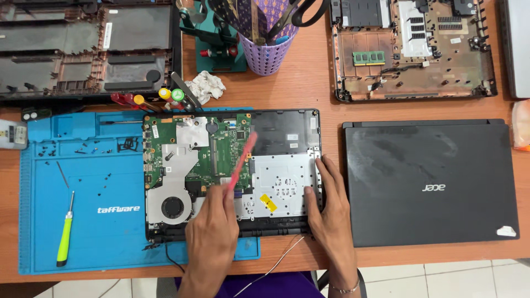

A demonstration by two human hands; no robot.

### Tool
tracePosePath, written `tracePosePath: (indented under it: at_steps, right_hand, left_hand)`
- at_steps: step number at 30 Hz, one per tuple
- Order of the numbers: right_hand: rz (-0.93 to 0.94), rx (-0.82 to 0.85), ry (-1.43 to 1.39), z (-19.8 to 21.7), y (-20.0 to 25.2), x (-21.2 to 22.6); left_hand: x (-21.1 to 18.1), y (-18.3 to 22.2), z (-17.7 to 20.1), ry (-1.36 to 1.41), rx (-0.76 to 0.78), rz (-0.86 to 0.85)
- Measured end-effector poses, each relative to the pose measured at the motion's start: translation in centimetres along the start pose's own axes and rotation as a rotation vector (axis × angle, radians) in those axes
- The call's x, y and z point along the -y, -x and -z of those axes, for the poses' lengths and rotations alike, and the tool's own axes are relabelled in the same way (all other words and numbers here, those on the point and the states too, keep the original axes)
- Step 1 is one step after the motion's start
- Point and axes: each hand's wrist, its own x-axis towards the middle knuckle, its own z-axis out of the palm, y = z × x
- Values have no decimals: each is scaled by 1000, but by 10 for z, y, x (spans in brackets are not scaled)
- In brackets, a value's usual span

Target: The person brushes the internal components of an open laptop, applies thermal paste or cleaner to a chip, and inserts a RAM module into a slot on the motherboard.

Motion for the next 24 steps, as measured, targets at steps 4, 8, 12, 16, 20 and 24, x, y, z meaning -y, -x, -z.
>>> tracePosePath:
  at_steps: [4,8,12,16,20,24]
  right_hand:
    - [28,-11,-27,-1,0,-3]
    - [19,-12,-87,0,1,-5]
    - [22,-31,-105,0,1,-6]
    - [3,-21,-154,-1,2,-9]
    - [-4,-23,-200,-2,3,-11]
    - [-53,-3,-280,-4,3,-13]
  left_hand:
    - [-11,14,8,-39,56,-20]
    - [-26,13,-6,52,140,-72]
    - [-33,13,-13,153,11,-152]
    - [-25,14,-15,97,74,-71]
    - [-32,20,-31,208,60,-145]
    - [-22,9,-28,36,-13,-70]
